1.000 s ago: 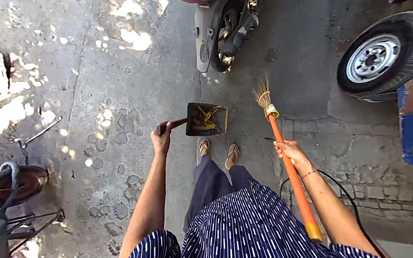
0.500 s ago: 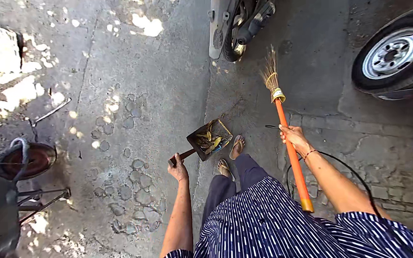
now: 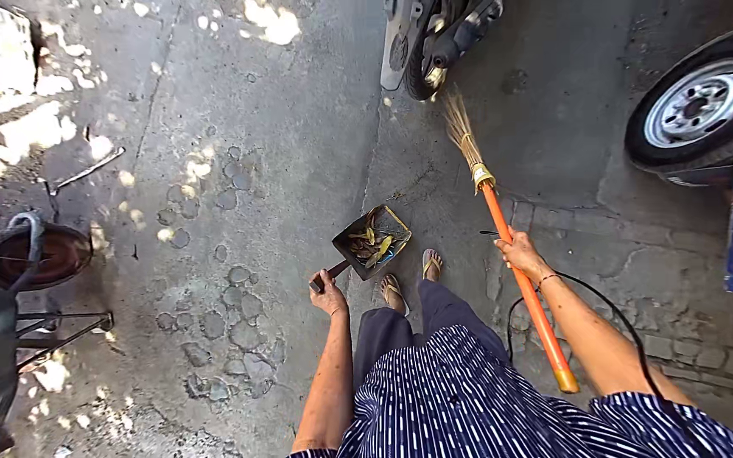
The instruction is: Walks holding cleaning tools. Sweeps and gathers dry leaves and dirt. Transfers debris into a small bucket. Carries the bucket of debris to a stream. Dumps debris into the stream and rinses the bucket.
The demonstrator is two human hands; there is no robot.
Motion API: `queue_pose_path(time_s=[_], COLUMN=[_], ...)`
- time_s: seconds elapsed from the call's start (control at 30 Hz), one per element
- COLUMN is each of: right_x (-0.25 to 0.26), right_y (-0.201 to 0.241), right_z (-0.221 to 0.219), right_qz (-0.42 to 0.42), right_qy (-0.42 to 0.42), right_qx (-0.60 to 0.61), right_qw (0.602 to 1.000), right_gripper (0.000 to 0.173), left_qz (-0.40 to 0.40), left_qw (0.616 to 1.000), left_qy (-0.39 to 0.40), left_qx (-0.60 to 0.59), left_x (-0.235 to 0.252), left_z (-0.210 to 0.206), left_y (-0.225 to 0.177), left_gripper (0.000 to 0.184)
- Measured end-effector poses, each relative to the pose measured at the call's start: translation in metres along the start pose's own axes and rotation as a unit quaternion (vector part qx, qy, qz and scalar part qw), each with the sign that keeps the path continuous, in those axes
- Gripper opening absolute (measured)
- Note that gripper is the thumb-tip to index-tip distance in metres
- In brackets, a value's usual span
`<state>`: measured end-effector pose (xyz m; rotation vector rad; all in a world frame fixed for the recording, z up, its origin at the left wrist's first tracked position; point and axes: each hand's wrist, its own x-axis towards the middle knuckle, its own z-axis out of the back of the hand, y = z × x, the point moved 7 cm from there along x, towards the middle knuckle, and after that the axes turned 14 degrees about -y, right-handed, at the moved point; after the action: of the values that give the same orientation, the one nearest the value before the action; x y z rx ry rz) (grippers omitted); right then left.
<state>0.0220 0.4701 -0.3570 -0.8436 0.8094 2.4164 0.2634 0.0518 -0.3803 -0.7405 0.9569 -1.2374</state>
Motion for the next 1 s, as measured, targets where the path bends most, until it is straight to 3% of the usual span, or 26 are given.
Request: queue_pose_path(time_s=[0.2, 0.37, 0.53, 0.73, 0.87, 1.0], right_x=[0.036, 0.021, -0.029, -0.057, -0.064, -0.041], right_y=[0.014, -0.021, -0.072, -0.106, -0.102, -0.068], right_z=[0.005, -0.016, -0.016, 0.037, 0.05, 0.037], right_qz=[0.041, 0.084, 0.112, 0.051, 0.027, 0.081], right_qy=[0.004, 0.087, 0.181, 0.237, 0.199, 0.125], right_qx=[-0.228, -0.328, -0.308, -0.118, -0.038, -0.121], right_qw=[0.973, 0.937, 0.927, 0.963, 0.979, 0.981], right_gripper=[0.063, 0.064, 0.067, 0.061, 0.064, 0.063], left_qz=[-0.043, -0.043, -0.034, -0.013, -0.009, -0.016], left_qw=[0.998, 0.997, 0.997, 0.997, 0.998, 0.997], left_qy=[-0.027, -0.045, -0.035, -0.037, -0.031, -0.015], left_qx=[0.048, 0.051, 0.056, 0.067, 0.063, 0.069], left_x=[-0.032, -0.039, -0.033, -0.022, -0.02, -0.021], left_z=[-0.03, -0.033, -0.031, -0.025, -0.019, -0.017], left_y=[0.012, 0.019, 0.023, 0.03, 0.034, 0.033], left_gripper=[0.022, 0.021, 0.023, 0.023, 0.024, 0.027])
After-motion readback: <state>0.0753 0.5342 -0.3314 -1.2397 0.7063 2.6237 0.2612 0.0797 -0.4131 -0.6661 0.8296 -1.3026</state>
